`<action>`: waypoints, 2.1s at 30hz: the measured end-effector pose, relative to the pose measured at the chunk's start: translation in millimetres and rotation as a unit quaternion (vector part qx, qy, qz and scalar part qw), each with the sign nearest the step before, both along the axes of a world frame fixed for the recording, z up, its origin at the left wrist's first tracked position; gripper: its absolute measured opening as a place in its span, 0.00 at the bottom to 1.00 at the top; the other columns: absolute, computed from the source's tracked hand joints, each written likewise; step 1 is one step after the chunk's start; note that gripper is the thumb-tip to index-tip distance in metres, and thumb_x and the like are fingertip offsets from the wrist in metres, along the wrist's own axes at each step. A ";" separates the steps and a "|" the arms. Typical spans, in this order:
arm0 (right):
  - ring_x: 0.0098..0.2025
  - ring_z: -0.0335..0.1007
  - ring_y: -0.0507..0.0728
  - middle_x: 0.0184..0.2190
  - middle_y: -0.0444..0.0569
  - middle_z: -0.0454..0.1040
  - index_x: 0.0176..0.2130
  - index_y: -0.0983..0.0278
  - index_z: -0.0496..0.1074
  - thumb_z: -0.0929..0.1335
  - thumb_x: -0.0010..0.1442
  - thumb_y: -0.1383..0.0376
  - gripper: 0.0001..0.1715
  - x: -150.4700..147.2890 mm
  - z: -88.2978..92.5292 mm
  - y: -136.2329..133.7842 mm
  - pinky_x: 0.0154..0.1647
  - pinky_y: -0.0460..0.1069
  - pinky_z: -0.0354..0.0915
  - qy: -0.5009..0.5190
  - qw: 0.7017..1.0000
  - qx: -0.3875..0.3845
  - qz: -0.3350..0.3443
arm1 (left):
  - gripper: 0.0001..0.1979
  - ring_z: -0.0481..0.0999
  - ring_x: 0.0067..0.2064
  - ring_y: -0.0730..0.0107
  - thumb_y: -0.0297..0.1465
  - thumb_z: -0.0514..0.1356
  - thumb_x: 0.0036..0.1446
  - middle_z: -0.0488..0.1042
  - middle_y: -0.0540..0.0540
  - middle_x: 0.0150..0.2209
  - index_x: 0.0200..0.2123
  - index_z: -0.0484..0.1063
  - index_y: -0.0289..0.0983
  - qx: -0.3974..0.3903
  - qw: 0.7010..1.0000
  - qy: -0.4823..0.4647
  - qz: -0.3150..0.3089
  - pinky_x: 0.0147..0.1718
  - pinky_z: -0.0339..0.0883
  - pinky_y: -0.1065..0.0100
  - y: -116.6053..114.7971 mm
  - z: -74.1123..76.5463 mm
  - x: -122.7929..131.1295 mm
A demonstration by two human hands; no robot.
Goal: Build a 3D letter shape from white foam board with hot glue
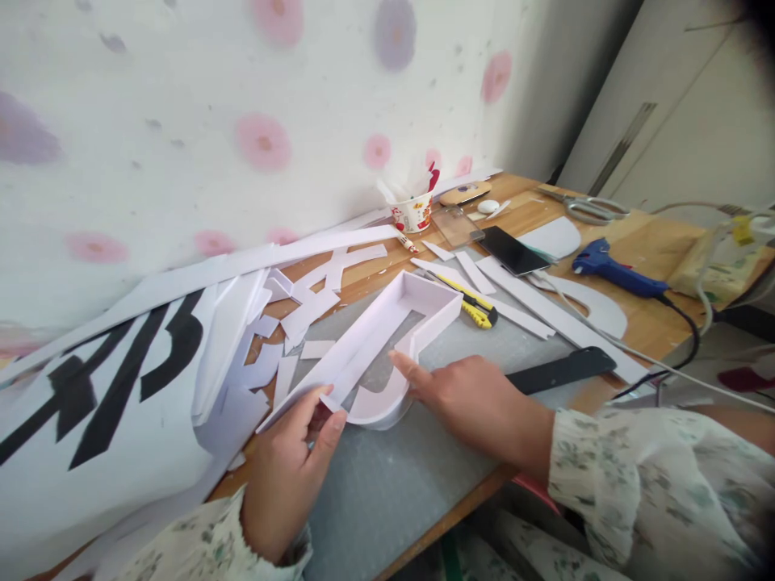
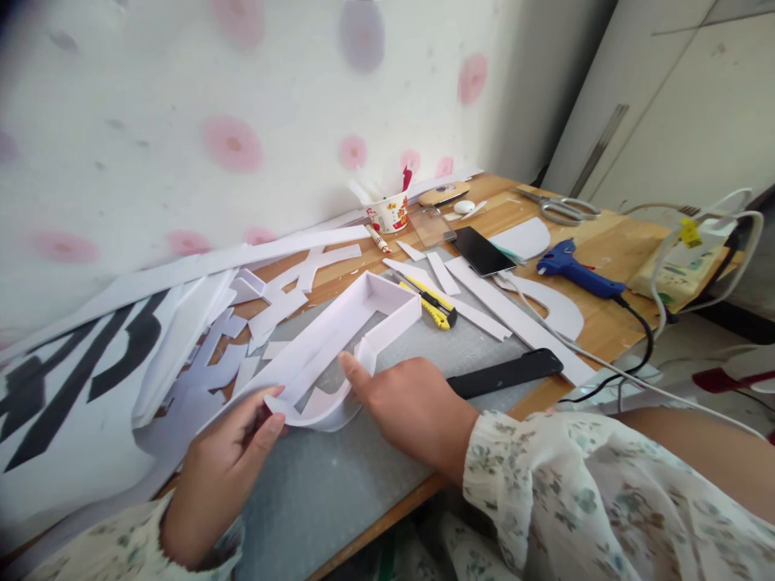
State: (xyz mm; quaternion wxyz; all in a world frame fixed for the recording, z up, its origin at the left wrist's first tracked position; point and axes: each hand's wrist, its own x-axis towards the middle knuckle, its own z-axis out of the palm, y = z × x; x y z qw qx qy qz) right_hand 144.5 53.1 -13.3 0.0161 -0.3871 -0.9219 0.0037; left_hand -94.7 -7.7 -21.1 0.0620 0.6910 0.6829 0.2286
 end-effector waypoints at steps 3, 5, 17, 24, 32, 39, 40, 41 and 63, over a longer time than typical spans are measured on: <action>0.22 0.73 0.57 0.22 0.47 0.76 0.66 0.67 0.48 0.60 0.62 0.69 0.35 -1.5 2.9 -2.8 0.17 0.48 0.46 -0.010 1.000 -0.010 0.003 | 0.23 0.80 0.32 0.63 0.48 0.51 0.60 0.80 0.46 0.34 0.46 0.73 0.36 0.009 1.000 -0.006 -0.001 0.31 0.73 0.68 -0.7 -0.3 -0.3; 0.21 0.73 0.57 0.22 0.47 0.76 0.66 0.69 0.48 0.61 0.60 0.70 0.37 -2.3 4.6 -3.7 0.17 0.48 0.45 -0.012 1.000 -0.021 0.008 | 0.23 0.80 0.32 0.64 0.48 0.51 0.60 0.81 0.46 0.33 0.45 0.73 0.37 0.016 1.000 -0.007 -0.002 0.31 0.73 0.68 -1.0 -1.3 -1.0; 0.19 0.72 0.57 0.21 0.48 0.76 0.65 0.70 0.51 0.60 0.61 0.70 0.34 -1.2 9.0 -1.4 0.15 0.48 0.45 0.002 0.999 -0.029 0.017 | 0.20 0.80 0.30 0.67 0.45 0.51 0.61 0.80 0.48 0.31 0.44 0.72 0.37 0.023 0.999 0.023 -0.018 0.31 0.73 0.71 0.8 0.5 -3.1; 0.25 0.73 0.57 0.24 0.47 0.77 0.65 0.57 0.53 0.59 0.64 0.68 0.32 8.4 15.5 12.2 0.22 0.47 0.49 0.014 0.997 -0.077 0.011 | 0.23 0.79 0.33 0.63 0.46 0.51 0.61 0.80 0.47 0.31 0.47 0.72 0.36 -0.025 1.000 -0.009 0.005 0.36 0.71 0.66 -1.0 1.9 1.7; 0.28 0.73 0.56 0.28 0.49 0.76 0.61 0.52 0.62 0.58 0.65 0.66 0.26 11.6 14.7 22.3 0.26 0.47 0.51 0.025 0.997 -0.074 0.014 | 0.24 0.79 0.33 0.63 0.47 0.51 0.60 0.79 0.45 0.33 0.48 0.71 0.35 -0.043 0.997 -0.062 0.003 0.37 0.68 0.64 -1.0 -0.9 2.5; 0.27 0.73 0.58 0.27 0.49 0.78 0.62 0.52 0.61 0.56 0.68 0.58 0.24 11.4 11.6 18.2 0.25 0.48 0.50 0.014 0.999 -0.041 0.008 | 0.22 0.78 0.33 0.63 0.46 0.52 0.61 0.79 0.45 0.33 0.47 0.70 0.36 -0.042 0.997 -0.065 0.000 0.37 0.68 0.64 -0.2 0.2 4.2; 0.27 0.74 0.58 0.27 0.49 0.78 0.62 0.52 0.61 0.56 0.68 0.58 0.24 11.4 11.8 18.1 0.25 0.48 0.50 0.009 0.999 -0.038 0.007 | 0.22 0.78 0.33 0.64 0.46 0.52 0.61 0.79 0.45 0.33 0.47 0.71 0.36 -0.041 0.997 -0.067 0.000 0.37 0.68 0.65 -0.1 0.6 4.5; 0.27 0.74 0.58 0.27 0.49 0.78 0.61 0.53 0.62 0.57 0.68 0.58 0.24 11.1 12.2 18.2 0.25 0.48 0.49 0.006 0.999 -0.035 0.006 | 0.22 0.78 0.33 0.64 0.46 0.52 0.60 0.79 0.46 0.33 0.46 0.71 0.36 -0.041 0.997 -0.069 0.001 0.37 0.68 0.65 0.1 1.1 5.0; 0.33 0.69 0.53 0.31 0.48 0.75 0.38 0.64 0.71 0.61 0.63 0.67 0.10 9.7 27.8 39.7 0.32 0.45 0.56 0.102 0.969 -0.195 0.110 | 0.17 0.76 0.29 0.66 0.43 0.54 0.60 0.77 0.48 0.27 0.41 0.71 0.36 0.013 0.998 -0.059 -0.002 0.33 0.68 0.68 -3.5 -0.8 5.3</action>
